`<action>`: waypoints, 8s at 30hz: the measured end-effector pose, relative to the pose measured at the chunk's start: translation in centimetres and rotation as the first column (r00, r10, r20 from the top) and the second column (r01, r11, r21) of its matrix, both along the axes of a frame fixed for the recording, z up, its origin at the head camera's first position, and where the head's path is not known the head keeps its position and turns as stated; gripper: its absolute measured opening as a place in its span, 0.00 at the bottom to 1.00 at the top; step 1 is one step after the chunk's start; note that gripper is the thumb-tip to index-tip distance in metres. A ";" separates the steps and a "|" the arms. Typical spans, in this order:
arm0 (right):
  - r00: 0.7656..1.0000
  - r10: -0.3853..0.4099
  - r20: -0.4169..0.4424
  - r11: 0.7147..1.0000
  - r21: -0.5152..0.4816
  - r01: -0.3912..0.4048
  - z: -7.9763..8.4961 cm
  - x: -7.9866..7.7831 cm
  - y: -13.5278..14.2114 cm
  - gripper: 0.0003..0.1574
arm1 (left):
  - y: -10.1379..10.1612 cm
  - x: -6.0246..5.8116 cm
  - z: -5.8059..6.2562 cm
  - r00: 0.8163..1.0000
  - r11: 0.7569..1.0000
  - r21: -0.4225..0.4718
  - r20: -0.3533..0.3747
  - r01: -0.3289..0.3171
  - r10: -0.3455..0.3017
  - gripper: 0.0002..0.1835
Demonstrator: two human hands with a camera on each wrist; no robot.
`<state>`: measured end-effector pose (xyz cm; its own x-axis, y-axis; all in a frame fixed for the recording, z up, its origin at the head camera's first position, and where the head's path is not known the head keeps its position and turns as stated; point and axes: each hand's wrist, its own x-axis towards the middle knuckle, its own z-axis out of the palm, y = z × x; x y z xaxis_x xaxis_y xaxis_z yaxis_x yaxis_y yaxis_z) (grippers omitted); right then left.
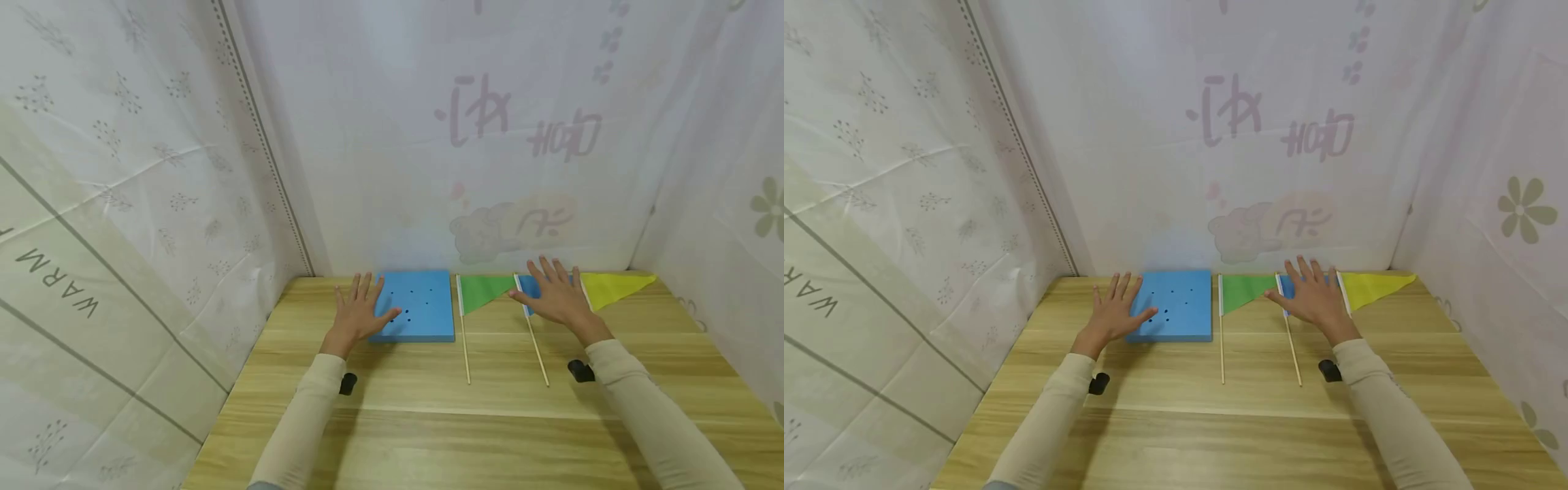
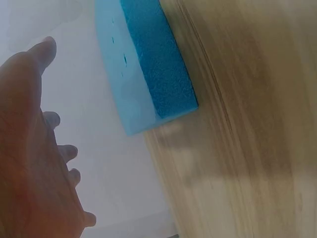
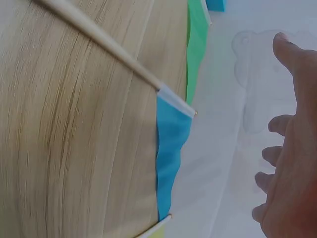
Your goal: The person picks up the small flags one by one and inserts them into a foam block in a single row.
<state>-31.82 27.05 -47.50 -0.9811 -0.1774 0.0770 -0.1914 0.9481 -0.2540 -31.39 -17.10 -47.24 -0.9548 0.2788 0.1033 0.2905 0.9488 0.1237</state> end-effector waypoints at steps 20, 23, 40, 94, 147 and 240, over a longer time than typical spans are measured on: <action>0.994 0.046 -0.100 0.993 -0.100 -0.056 -0.8 1.1 -6.7 0.54 | 2.7 2.2 -1.8 0.996 0.993 0.084 -0.038 0.080 -0.077 0.39; 0.994 0.043 -0.097 0.988 -0.145 -0.057 -1.3 1.1 -7.9 0.49 | 3.4 2.4 -2.7 0.996 0.993 0.074 -0.036 0.087 -0.084 0.37; 0.997 -0.001 0.077 0.971 -0.240 0.020 -4.5 2.0 -13.0 0.19 | 4.1 3.1 -4.8 0.998 0.995 0.083 -0.004 0.058 -0.058 0.32; 0.975 -0.017 0.222 0.853 -0.505 0.130 -1.9 1.5 -11.7 0.07 | 4.2 2.9 -4.8 0.994 0.995 0.035 0.059 0.090 -0.092 0.31; 0.992 0.033 -0.119 0.829 -0.552 -0.094 3.8 -1.3 -15.4 0.04 | 4.4 2.7 -5.0 0.995 0.992 0.091 0.050 0.082 -0.087 0.31; 0.958 0.135 -0.254 0.795 -0.550 -0.257 2.9 -7.7 -28.5 0.07 | 4.2 3.1 -4.9 0.993 0.986 0.123 0.027 0.108 -0.112 0.30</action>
